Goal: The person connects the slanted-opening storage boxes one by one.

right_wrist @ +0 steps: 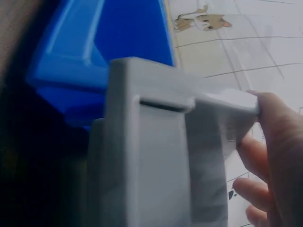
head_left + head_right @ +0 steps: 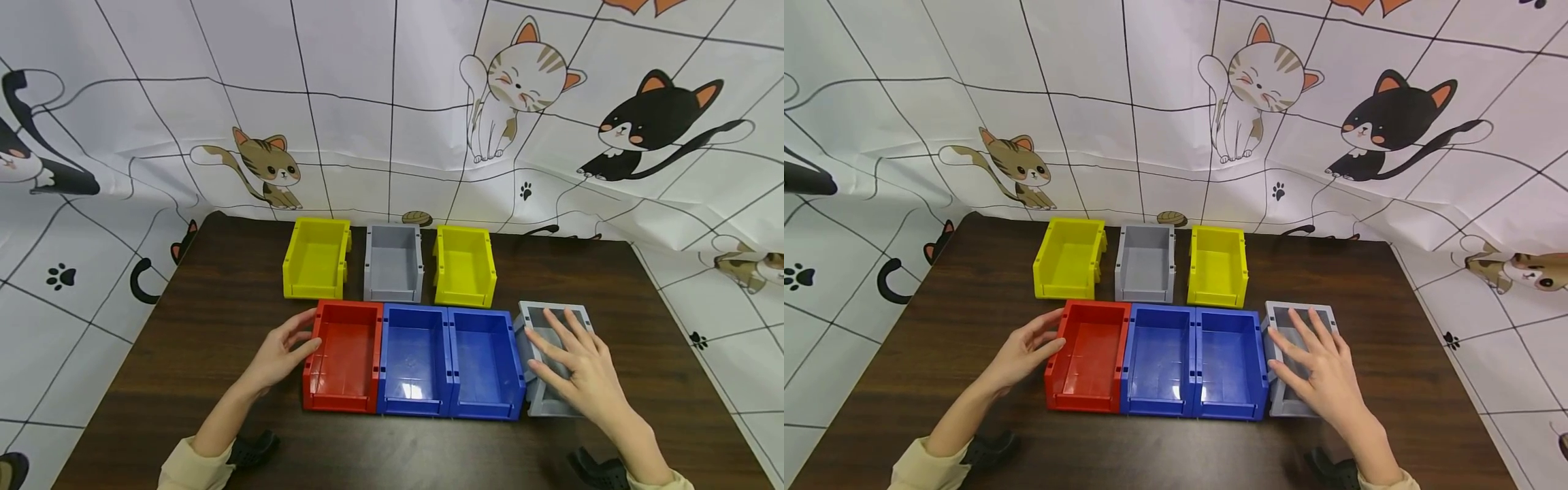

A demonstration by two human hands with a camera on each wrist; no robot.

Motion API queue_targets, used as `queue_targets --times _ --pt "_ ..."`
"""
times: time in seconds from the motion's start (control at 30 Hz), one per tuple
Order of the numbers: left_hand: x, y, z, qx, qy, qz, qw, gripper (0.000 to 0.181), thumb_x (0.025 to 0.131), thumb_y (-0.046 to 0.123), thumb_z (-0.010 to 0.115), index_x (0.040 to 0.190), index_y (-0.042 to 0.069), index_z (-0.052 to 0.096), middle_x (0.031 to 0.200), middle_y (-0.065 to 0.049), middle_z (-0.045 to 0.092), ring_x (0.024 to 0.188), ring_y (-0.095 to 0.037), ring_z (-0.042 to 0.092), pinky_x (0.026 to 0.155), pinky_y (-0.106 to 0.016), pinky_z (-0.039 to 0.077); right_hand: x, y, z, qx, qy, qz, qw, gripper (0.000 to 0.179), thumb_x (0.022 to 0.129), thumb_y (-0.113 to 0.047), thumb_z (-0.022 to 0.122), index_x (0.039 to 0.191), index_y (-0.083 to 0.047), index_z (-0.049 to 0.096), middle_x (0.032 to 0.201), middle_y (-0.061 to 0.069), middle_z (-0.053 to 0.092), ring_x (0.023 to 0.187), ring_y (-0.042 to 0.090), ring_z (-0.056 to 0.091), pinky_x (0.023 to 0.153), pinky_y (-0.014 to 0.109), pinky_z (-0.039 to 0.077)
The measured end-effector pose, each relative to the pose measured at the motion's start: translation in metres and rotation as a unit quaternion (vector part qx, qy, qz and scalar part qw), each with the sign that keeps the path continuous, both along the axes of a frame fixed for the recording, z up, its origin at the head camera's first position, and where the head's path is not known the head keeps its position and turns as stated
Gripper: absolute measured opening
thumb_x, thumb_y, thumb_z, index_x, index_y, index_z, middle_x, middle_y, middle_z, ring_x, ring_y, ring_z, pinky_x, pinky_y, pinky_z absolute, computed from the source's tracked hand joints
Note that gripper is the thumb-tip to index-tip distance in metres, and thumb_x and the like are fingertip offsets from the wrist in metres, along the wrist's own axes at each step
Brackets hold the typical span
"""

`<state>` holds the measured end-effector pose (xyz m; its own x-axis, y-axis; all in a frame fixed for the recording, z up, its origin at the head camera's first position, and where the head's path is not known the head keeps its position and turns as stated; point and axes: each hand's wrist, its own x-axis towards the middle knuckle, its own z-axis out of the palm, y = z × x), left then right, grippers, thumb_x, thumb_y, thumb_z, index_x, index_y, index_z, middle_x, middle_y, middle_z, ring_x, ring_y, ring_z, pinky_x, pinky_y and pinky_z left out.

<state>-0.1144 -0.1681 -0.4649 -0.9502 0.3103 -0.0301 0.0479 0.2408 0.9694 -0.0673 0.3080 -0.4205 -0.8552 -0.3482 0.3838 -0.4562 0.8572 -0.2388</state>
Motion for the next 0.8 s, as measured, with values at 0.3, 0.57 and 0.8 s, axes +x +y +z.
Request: queue_targets --times 0.3,0.57,0.8 --pt "0.0002 0.001 -0.0013 0.01 -0.006 -0.001 0.9999 0.058 0.092 0.011 0.061 0.141 -0.003 0.034 0.141 -0.025 0.037 0.113 -0.041 0.049 0.081 -0.024 0.051 0.0045 -0.0023 -0.0062 0.034 -0.028 -0.032 0.9985 0.056 0.085 -0.04 0.065 0.137 -0.034 0.048 0.146 0.013 0.038 0.14 0.036 0.016 0.105 0.067 0.007" --pt "0.0021 0.0005 -0.0018 0.013 -0.01 0.007 0.9998 0.058 0.091 0.01 0.061 0.141 -0.003 0.035 0.142 -0.024 0.037 0.112 -0.04 0.05 0.08 -0.024 0.051 0.0053 -0.0044 -0.0065 0.056 -0.035 -0.039 0.9971 0.056 0.086 -0.042 0.063 0.139 -0.036 0.044 0.148 0.013 0.035 0.141 0.033 0.011 0.104 0.068 0.001" --pt "0.0011 0.0013 -0.0003 0.009 -0.007 0.006 0.9999 0.058 0.091 0.01 0.061 0.14 -0.004 0.034 0.141 -0.025 0.037 0.112 -0.04 0.049 0.081 -0.024 0.051 0.0071 -0.0052 -0.0077 0.074 -0.031 -0.043 0.9959 0.056 0.089 -0.044 0.059 0.141 -0.038 0.039 0.149 0.013 0.033 0.142 0.033 0.009 0.103 0.068 -0.001"
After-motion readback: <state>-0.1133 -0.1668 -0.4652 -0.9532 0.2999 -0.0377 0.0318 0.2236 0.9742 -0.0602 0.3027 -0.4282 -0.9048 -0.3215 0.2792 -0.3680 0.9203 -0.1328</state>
